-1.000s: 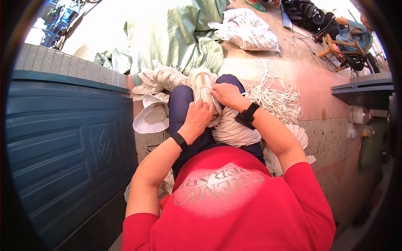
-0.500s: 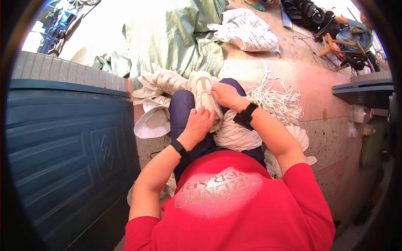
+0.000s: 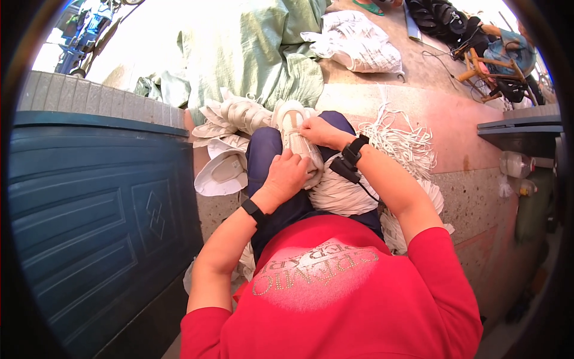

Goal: Lace a pair of white and tan sneakers.

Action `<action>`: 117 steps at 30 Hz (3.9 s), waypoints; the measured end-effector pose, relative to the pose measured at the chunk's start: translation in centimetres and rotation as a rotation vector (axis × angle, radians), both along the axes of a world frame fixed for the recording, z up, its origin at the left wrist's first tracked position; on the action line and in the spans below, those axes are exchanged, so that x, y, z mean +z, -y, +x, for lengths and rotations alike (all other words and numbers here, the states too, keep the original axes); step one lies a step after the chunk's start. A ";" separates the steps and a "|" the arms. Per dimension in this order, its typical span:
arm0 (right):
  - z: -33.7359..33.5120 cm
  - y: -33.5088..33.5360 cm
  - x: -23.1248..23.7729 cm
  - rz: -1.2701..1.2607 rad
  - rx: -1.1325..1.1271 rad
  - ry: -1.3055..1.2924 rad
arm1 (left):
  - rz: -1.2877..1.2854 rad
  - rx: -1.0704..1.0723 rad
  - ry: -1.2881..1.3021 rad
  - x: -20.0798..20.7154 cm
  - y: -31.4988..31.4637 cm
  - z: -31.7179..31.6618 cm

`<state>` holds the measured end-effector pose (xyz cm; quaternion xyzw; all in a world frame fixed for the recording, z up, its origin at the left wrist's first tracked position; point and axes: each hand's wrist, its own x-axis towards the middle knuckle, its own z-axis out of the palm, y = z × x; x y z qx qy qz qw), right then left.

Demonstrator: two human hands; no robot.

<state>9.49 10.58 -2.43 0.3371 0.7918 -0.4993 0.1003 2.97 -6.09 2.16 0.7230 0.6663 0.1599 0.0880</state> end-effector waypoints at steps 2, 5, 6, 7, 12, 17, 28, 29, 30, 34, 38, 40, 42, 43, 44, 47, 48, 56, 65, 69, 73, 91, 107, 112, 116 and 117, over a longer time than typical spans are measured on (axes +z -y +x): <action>0.4 0.2 0.1 0.066 0.065 -0.074 | 0.036 0.112 0.132 -0.5 -0.2 -1.2; 0.8 0.8 -0.4 0.289 -0.014 -0.165 | 0.076 0.332 0.275 -1.8 -1.0 -3.5; 0.7 1.0 -0.7 0.273 -0.045 -0.156 | 0.081 0.336 0.275 -2.1 -1.2 -4.1; 0.6 1.2 -0.7 0.256 -0.074 -0.149 | 0.085 0.343 0.274 -2.4 -1.5 -4.6; 0.2 1.8 -0.5 0.261 -0.099 -0.164 | 0.006 0.393 0.291 -3.7 -2.6 -4.3; 0.0 1.1 -0.7 0.142 -0.174 -0.205 | -0.039 0.436 0.243 -3.2 -3.7 -4.4; 0.3 2.8 -1.5 0.434 -0.212 -0.350 | -0.197 0.363 0.194 -2.8 -4.6 -4.5; 0.6 2.8 -0.7 0.413 -0.220 -0.314 | -0.152 0.358 0.190 -2.7 -4.3 -4.0; 0.9 2.7 -0.3 0.382 -0.209 -0.248 | -0.146 0.346 0.188 -2.9 -4.2 -3.9; 0.7 3.1 -0.3 0.387 -0.186 -0.269 | -0.050 0.330 0.144 -3.0 -4.2 -3.9; 0.3 2.8 -0.2 0.337 -0.200 -0.320 | -0.193 0.340 0.100 -1.8 -4.8 -4.5; 0.0 2.5 -0.1 0.301 -0.151 -0.363 | -0.224 0.330 0.082 -1.6 -5.1 -4.9; -0.1 2.1 -0.1 0.281 -0.120 -0.378 | -0.222 0.328 0.053 -1.7 -5.3 -5.0; 0.0 2.2 -0.2 0.248 -0.094 -0.380 | -0.237 0.320 0.033 -1.8 -5.3 -4.8; -0.2 2.5 -0.4 0.281 -0.071 -0.380 | -0.247 0.333 0.024 -1.8 -5.5 -4.7; -0.2 2.6 0.0 0.301 -0.054 -0.392 | -0.191 0.334 0.031 -2.1 -5.2 -4.6; -0.3 2.6 0.2 0.299 -0.049 -0.397 | -0.190 0.340 0.027 -2.2 -5.3 -4.8; 3.1 2.6 1.0 0.401 0.029 -0.358 | -0.321 0.248 0.075 -3.3 -6.4 -4.7; 14.0 -2.3 5.5 -0.027 -0.182 -0.309 | -0.212 0.599 -0.600 3.8 5.7 -15.5; 23.0 -5.1 9.8 -0.193 -0.619 -0.415 | -0.401 1.312 -0.773 11.5 23.8 -25.3; 34.9 -7.2 9.7 -0.422 -1.206 -1.018 | -0.151 1.852 -0.730 19.9 41.7 -27.1; 38.8 -13.3 25.9 0.078 -0.908 -1.032 | 0.463 1.341 0.738 24.4 34.2 -33.4; 5.8 0.2 3.6 0.304 0.170 -0.271 | -0.555 0.700 1.249 0.8 -5.4 -2.9; 4.3 -0.1 1.6 0.703 0.335 -0.190 | -0.666 0.828 1.340 -0.3 -7.5 -1.6; 3.4 0.0 1.6 0.813 0.286 -0.148 | -0.620 0.876 1.349 -0.7 -7.8 -1.5; 3.0 0.0 1.6 0.814 0.287 -0.150 | -0.575 0.879 1.363 -0.9 -7.7 -1.7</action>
